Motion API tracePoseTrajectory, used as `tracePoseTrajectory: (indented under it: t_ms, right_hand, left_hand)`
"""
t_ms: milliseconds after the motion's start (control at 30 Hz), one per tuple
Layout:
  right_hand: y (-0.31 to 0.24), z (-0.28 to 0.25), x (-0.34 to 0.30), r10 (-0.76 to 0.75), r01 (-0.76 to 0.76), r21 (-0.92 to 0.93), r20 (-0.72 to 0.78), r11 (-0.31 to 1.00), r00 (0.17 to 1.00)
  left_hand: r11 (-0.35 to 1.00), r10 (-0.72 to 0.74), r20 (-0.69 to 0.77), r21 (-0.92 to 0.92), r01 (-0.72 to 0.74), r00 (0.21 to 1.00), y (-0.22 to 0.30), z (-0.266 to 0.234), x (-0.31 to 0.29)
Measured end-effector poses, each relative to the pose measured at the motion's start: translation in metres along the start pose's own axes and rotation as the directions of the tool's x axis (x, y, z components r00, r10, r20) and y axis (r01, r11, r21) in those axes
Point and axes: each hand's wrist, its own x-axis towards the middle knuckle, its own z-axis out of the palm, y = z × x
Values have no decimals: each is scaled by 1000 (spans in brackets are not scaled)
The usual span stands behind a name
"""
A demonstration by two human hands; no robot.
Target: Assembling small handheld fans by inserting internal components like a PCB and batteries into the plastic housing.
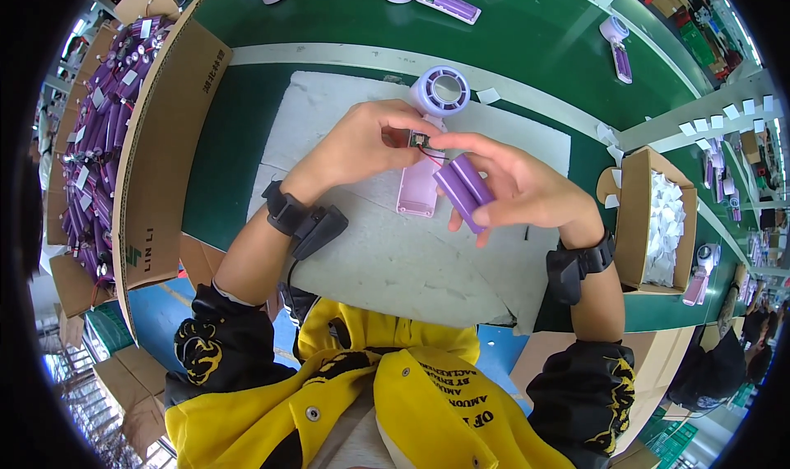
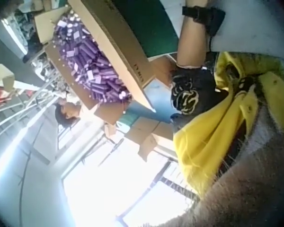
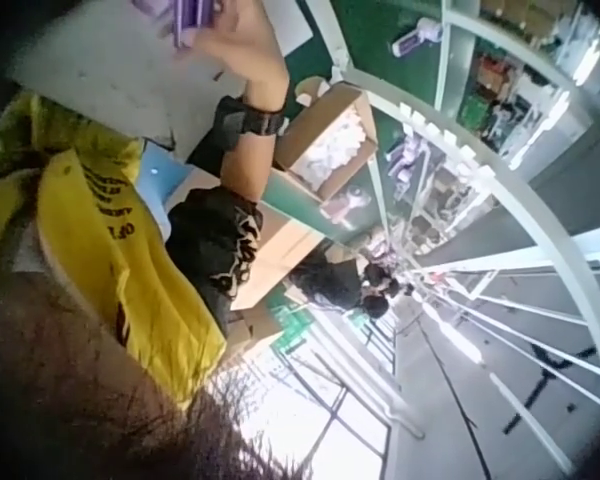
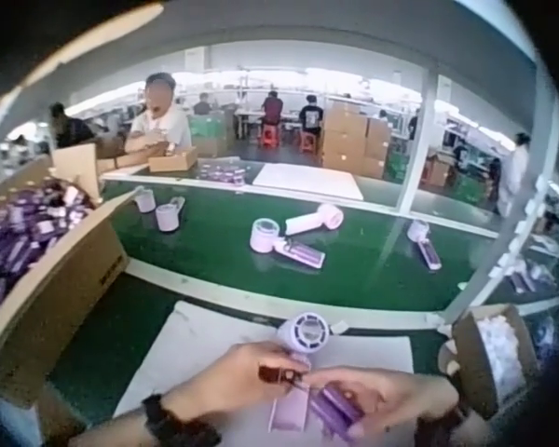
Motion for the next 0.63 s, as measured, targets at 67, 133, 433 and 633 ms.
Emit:
tracePoseTrajectory:
  t_ms: [67, 133, 433, 633]
  right_hand:
    - [1, -3, -2, -31, 30, 33, 51, 999, 998]
    - [5, -8, -1, -62, 61, 14, 71, 998, 996]
    - [1, -17, 1, -166, 129, -334, -83, 934, 983]
    - [6, -17, 6, -53, 5, -521, -78, 853, 996]
  left_hand:
    - [1000, 10, -8, 25, -9, 1000, 1, 0, 0]
    - [997, 31, -20, 76, -29, 999, 3, 0, -1]
    - [981, 134, -46, 151, -126, 990, 6, 2, -1]
    - [968, 163, -24, 198, -155, 986, 2, 0, -1]
